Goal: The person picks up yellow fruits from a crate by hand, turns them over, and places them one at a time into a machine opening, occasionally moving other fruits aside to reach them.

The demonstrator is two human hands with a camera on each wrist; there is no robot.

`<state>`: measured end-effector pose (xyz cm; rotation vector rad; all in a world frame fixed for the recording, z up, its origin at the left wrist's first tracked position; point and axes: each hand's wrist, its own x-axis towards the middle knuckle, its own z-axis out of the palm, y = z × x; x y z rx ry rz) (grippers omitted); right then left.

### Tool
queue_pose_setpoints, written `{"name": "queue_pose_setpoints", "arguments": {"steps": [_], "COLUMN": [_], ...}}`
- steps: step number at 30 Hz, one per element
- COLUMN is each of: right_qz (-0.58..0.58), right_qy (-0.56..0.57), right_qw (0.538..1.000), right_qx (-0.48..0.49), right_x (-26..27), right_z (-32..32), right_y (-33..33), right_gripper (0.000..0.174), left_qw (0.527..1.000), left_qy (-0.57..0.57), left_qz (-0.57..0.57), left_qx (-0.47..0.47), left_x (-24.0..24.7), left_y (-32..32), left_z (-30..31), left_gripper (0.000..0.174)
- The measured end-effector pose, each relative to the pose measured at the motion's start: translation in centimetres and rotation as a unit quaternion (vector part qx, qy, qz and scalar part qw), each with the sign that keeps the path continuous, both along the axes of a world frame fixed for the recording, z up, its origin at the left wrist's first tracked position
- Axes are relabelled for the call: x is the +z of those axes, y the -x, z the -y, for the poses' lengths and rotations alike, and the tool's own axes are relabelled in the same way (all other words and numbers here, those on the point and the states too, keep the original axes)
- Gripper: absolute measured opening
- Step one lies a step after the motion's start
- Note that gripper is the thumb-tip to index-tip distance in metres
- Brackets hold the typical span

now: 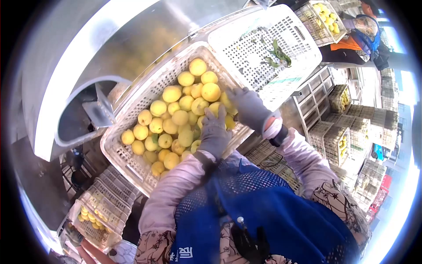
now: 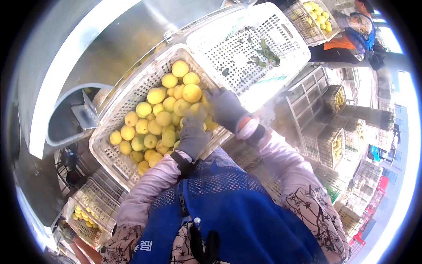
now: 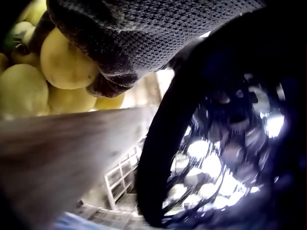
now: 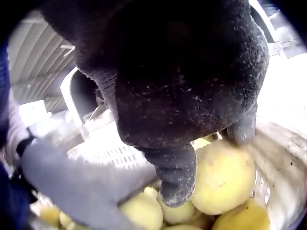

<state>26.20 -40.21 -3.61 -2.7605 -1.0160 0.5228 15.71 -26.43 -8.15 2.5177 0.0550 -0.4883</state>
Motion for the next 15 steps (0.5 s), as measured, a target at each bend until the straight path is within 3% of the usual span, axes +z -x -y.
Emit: {"name": "queue_pose_setpoints", "arguments": {"steps": [2,3,5,7,9,10,12,14,15], "right_qz": [0.115,0.140,0.155,0.174,0.055,0.058,-0.136,-0.146,-0.283], "right_qy": [0.078,0.044,0.094,0.143,0.129,0.128,0.035,-0.013,-0.151], "right_qw": [0.985,0.984,0.978,0.967,0.984,0.984,0.990,0.989,0.944], "right_qx": [0.103,0.098,0.109,0.118,0.106,0.107,0.002,-0.015,-0.083], "right_x": [-1.5,-2.3,-3.1,-3.0,-0.8,0.5,3.1,5.2,6.2], "right_z": [-0.9,-0.9,-0.7,-0.4,-0.6,-0.5,0.2,1.2,1.4], "right_y": [0.3,0.3,0.3,-0.2,-0.9,-1.2,-1.7,-1.1,-0.5], "right_gripper": [0.046,0.036,0.037,0.037,0.064,0.064,0.067,0.060,0.064], "left_qw": [0.999,0.999,0.997,0.993,0.995,0.996,0.998,0.998,1.000], "left_qy": [-0.017,-0.035,-0.052,-0.071,-0.062,-0.050,-0.027,-0.004,0.000], "left_qz": [-0.028,0.009,0.043,0.086,0.070,0.052,0.057,0.064,0.023], "left_qx": [0.041,0.035,0.030,0.047,0.045,0.042,0.017,-0.005,-0.017], "left_x": [-0.2,-1.3,-2.2,-1.9,-1.9,-1.9,-2.4,-1.3,0.7], "left_y": [-0.8,-1.1,-1.1,-1.4,-1.9,-2.2,-2.9,-3.2,-3.3], "left_z": [0.6,0.5,0.8,0.9,0.5,0.3,-1.8,-2.4,-2.8], "left_gripper": [0.095,0.090,0.085,0.068,0.061,0.054,0.052,0.050,0.044]}}
